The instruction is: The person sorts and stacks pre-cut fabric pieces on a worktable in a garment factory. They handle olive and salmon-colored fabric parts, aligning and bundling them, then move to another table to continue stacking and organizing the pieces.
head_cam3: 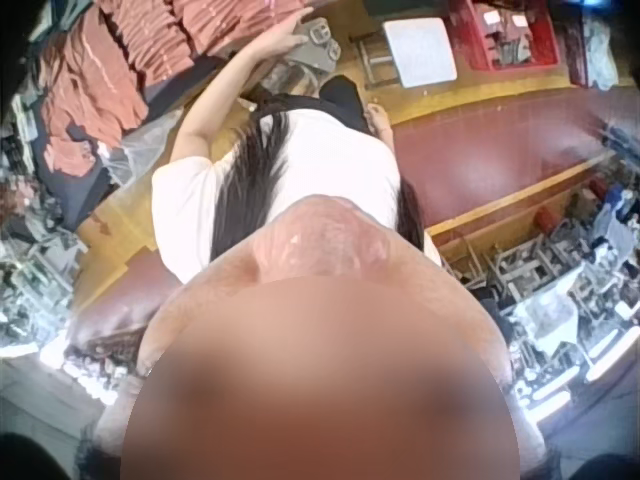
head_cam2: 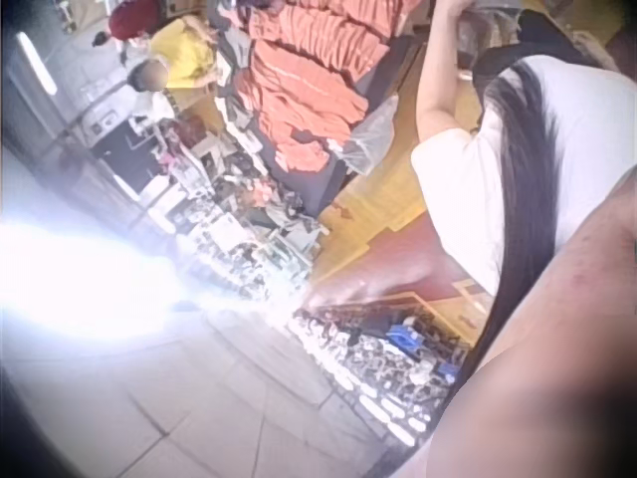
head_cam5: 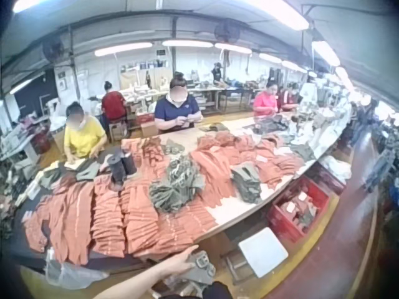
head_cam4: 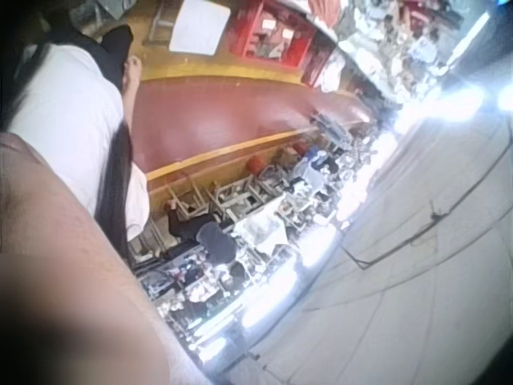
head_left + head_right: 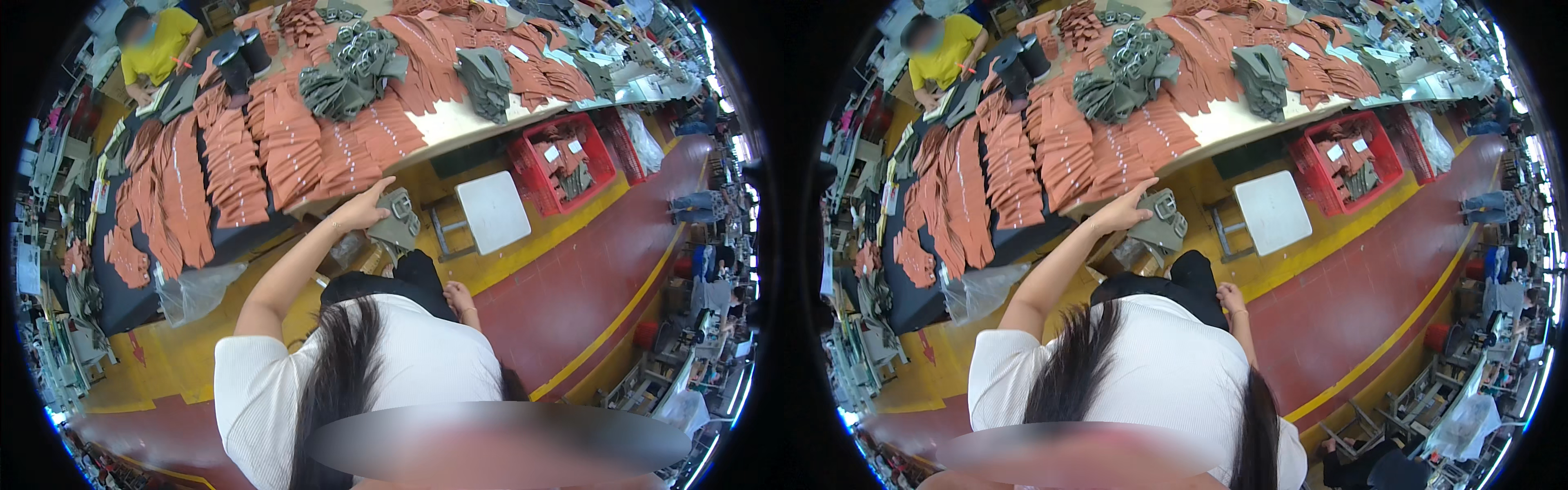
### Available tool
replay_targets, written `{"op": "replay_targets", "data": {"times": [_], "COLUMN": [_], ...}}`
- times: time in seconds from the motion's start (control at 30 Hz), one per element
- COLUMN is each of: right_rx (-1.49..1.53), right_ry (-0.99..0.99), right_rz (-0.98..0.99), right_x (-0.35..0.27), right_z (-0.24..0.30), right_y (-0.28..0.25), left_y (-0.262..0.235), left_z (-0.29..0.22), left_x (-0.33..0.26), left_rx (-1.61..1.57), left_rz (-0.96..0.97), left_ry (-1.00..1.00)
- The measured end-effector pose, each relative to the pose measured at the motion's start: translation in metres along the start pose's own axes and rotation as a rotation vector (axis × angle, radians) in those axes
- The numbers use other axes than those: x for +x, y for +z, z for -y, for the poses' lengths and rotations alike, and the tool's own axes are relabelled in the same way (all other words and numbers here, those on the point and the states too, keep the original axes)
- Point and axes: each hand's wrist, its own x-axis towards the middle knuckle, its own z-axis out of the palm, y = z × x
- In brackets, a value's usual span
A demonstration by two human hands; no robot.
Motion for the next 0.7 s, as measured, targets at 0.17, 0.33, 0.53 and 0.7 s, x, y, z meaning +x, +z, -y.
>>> {"op": "replay_targets", "data": {"times": [0.17, 0.33, 0.53, 0.7], "right_rx": [-0.212, -0.281, -0.389, -0.388], "right_ry": [-0.250, -0.285, -0.134, 0.163], "right_rz": [0.021, 0.169, 0.307, 0.303], "right_x": [0.102, 0.187, 0.267, 0.296], "right_z": [0.139, 0.315, 0.453, 0.477], "right_y": [-0.013, 0.002, 0.043, 0.055], "left_y": [-0.062, -0.135, -0.219, -0.273], "left_z": [-0.049, -0.083, -0.117, -0.127], "left_x": [0.039, 0.072, 0.121, 0.159], "left_rx": [-0.300, -0.692, -0.893, -1.093], "left_rz": [-0.084, -0.317, -0.684, -0.925], "left_ry": [0.063, 0.062, -0.052, -0.066]}}
